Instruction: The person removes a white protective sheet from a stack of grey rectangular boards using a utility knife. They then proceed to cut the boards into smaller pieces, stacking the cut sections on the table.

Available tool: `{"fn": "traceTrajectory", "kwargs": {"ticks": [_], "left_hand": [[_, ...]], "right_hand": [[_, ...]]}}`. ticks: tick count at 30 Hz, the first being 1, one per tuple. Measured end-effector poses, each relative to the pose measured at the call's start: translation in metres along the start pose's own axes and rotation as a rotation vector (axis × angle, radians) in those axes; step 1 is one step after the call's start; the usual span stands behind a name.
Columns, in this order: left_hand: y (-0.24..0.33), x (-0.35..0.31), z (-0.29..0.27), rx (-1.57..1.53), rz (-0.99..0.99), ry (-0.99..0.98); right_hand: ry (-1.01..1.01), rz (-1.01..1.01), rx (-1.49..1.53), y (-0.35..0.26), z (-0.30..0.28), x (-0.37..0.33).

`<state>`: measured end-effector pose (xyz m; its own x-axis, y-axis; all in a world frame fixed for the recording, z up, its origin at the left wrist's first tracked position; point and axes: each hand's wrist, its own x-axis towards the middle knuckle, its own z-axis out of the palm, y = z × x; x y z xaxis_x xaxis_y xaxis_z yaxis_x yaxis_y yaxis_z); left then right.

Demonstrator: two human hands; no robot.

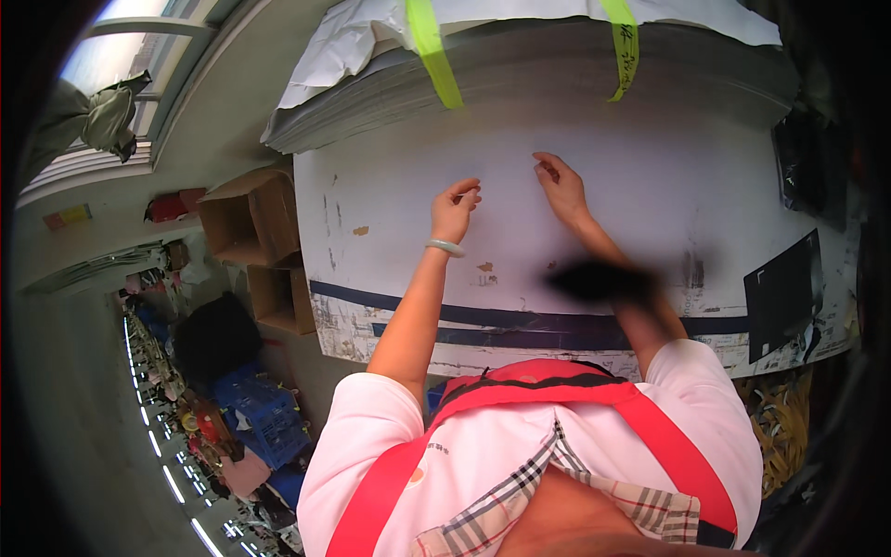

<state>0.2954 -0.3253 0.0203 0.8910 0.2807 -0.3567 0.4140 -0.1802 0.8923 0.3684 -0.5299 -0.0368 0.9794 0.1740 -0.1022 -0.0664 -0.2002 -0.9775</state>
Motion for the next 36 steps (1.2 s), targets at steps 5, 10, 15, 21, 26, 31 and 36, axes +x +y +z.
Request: {"fn": "traceTrajectory", "kwargs": {"ticks": [5, 10, 15, 21, 26, 31, 36], "left_hand": [[-0.003, 0.006, -0.027, -0.068, 0.053, -0.006], [-0.023, 0.003, -0.036, -0.086, 0.039, -0.103], [-0.039, 0.003, -0.038, -0.132, 0.001, -0.144], [-0.036, -0.001, -0.048, -0.112, -0.038, -0.188], [-0.035, 0.014, -0.055, -0.133, -0.007, -0.153], [0.028, 0.052, -0.062, 0.212, 0.444, 0.145], [0.112, 0.095, -0.096, 0.566, 0.937, 0.406]], "right_hand": [[0.041, -0.056, -0.007, -0.047, 0.014, 0.014], [0.144, -0.048, -0.097, -0.057, -0.007, 0.018], [0.193, 0.027, -0.141, -0.022, -0.046, 0.002], [0.177, 0.143, -0.068, -0.005, -0.046, -0.009], [0.112, 0.115, 0.018, -0.034, 0.009, 0.013], [0.196, -0.204, 0.036, -0.108, 0.078, 0.067], [0.216, -0.119, 0.179, -0.129, 0.108, 0.087]]}}
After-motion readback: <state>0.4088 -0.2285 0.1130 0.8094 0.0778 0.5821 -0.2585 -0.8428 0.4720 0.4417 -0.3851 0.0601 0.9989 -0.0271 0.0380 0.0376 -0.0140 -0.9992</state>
